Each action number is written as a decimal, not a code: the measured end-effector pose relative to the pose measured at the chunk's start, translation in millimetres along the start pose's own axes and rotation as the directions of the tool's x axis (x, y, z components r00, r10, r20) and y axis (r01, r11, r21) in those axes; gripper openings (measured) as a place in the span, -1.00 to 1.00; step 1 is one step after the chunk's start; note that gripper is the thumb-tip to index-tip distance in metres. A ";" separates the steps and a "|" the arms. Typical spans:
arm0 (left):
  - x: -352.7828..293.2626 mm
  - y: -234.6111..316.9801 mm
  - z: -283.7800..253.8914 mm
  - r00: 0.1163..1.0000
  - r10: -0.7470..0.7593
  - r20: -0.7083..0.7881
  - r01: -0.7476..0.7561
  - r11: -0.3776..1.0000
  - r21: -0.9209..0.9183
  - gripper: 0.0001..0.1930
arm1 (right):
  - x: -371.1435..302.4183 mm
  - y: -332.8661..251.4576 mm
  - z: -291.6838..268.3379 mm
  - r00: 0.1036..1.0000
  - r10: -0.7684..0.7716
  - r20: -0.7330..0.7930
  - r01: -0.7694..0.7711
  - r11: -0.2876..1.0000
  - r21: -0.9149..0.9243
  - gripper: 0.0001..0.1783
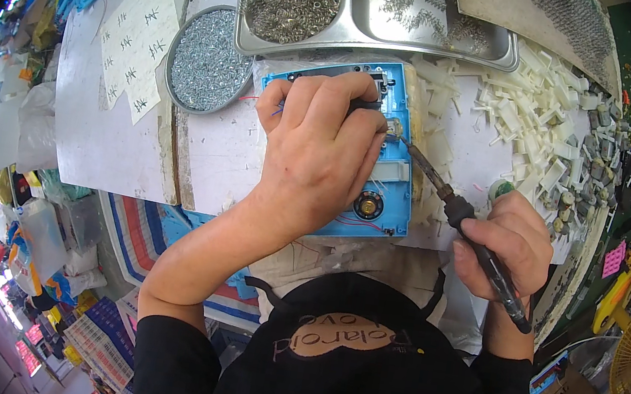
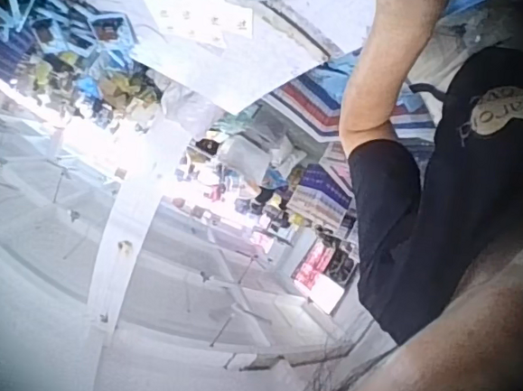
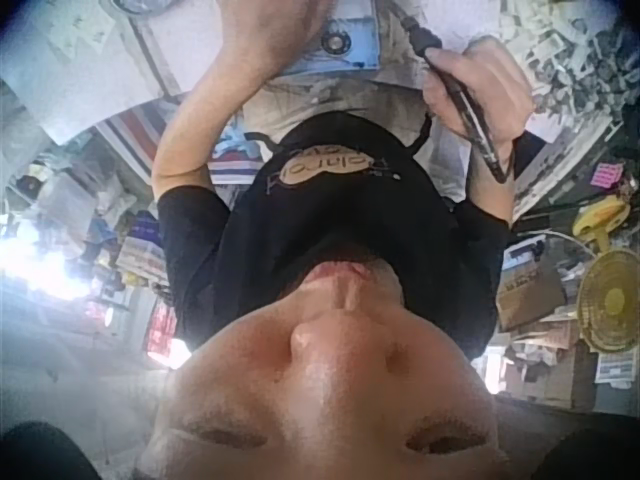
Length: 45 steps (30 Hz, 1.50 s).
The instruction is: Assembling components into a blue plastic electronic housing using a soldering iron and an electric screwdriver.
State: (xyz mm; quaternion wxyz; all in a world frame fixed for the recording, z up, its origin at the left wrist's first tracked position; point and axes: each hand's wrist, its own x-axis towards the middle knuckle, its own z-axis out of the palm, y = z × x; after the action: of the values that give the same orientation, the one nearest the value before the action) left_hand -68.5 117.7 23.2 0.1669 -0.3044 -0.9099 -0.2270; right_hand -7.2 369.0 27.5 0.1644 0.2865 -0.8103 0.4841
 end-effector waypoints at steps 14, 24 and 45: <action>-0.3 -0.5 2.1 1.000 0.010 -0.019 -0.010 1.000 0.001 -0.88 | -0.9 -1.1 -1.2 1.000 0.003 -0.007 -0.003 1.000 -0.009 -0.60; -0.5 -0.5 0.7 1.000 0.005 -0.001 -0.005 1.000 0.001 -0.87 | -0.7 -1.6 -3.0 1.000 0.010 -0.012 -0.010 1.000 -0.014 -0.61; 0.3 1.8 0.0 1.000 -0.017 0.006 0.017 1.000 -0.002 -0.87 | -0.5 -1.1 -4.9 1.000 0.005 -0.010 -0.005 1.000 -0.011 -0.61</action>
State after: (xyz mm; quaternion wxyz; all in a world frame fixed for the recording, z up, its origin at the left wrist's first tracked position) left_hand -67.6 119.1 23.9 0.1620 -0.2974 -0.9127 -0.2286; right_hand -6.2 373.0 30.2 0.1690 0.2812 -0.8129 0.4812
